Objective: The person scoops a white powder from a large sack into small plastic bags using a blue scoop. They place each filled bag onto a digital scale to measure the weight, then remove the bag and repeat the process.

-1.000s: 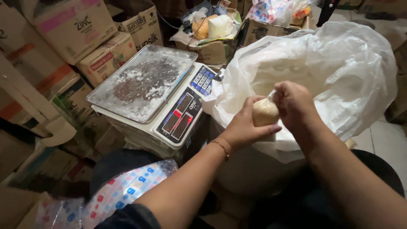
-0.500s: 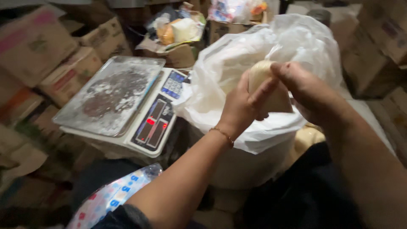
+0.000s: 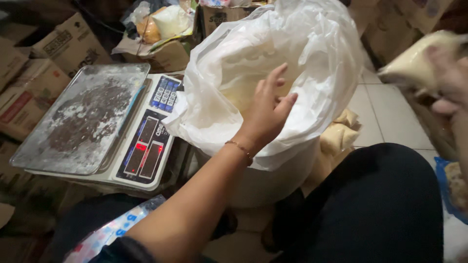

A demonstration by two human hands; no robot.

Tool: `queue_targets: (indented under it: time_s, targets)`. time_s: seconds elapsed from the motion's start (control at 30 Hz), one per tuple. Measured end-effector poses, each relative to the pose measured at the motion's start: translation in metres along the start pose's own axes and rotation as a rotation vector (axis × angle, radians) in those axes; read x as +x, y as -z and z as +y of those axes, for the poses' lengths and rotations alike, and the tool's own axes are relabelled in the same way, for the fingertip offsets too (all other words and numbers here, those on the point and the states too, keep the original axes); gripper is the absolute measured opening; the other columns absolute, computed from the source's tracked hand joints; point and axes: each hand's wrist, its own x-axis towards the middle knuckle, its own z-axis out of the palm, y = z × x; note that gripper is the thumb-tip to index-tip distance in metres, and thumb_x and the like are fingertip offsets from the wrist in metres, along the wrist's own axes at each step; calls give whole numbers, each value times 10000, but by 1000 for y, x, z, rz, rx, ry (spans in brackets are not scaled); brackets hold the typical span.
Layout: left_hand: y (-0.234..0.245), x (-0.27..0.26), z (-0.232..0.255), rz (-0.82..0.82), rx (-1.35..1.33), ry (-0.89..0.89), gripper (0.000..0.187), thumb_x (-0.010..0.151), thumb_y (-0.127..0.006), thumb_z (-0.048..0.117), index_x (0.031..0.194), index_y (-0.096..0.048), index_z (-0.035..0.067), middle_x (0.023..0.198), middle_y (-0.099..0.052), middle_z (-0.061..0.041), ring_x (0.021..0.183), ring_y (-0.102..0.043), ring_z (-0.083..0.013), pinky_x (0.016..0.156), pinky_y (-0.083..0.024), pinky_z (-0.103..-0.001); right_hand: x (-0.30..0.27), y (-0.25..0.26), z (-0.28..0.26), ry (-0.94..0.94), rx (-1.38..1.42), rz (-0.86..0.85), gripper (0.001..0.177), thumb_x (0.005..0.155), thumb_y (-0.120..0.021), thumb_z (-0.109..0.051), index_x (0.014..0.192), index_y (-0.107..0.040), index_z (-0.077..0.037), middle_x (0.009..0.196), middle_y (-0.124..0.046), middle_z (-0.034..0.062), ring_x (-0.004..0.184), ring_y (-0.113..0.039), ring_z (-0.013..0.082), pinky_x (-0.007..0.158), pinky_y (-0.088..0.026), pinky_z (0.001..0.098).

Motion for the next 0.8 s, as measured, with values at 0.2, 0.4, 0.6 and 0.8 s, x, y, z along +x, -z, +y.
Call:
queue_targets:
  time_s: [0.2, 0.4, 0.6, 0.8]
  targets:
    - [19, -22, -18, -39, 65, 28, 586, 950, -642, 128, 1501, -443, 125, 1288, -566, -178, 958, -710, -190, 873, -577, -316, 91, -41, 86, -273, -110, -189, 515, 970, -642, -432, 1289, -617, -28, 836, -669, 194, 577, -584, 237, 453, -432, 343]
    - [33, -38, -24, -36, 92, 34, 564, 940, -664, 103, 1477, -490, 115, 1282, -595, -157, 955, -696, -215, 902, -574, -319, 112, -79, 101, -169, 15, -504, 486, 832, -715, -151, 1289, -622, -15, 943, -725, 135, 706, -675, 194, 525, -517, 324]
    - [44, -42, -24, -6, 66, -51, 541, 967, -646, 88, 1486, -493, 108, 1297, -590, -163, 1148, -661, -236, 972, -590, -313, 110, -85, 86, 81, 74, -391, 277, 1015, -562, -284, 1189, -615, -75, 900, -651, 65, 634, -581, 150, 487, -500, 306]
    - [64, -55, -21, 24, 52, -49, 516, 978, -638, 90, 1477, -510, 108, 1351, -600, -170, 1195, -642, -239, 989, -581, -318, 66, -67, 9, 297, 218, -166, 226, 1007, -561, -223, 1149, -633, -63, 906, -664, 60, 683, -592, 144, 551, -504, 294]
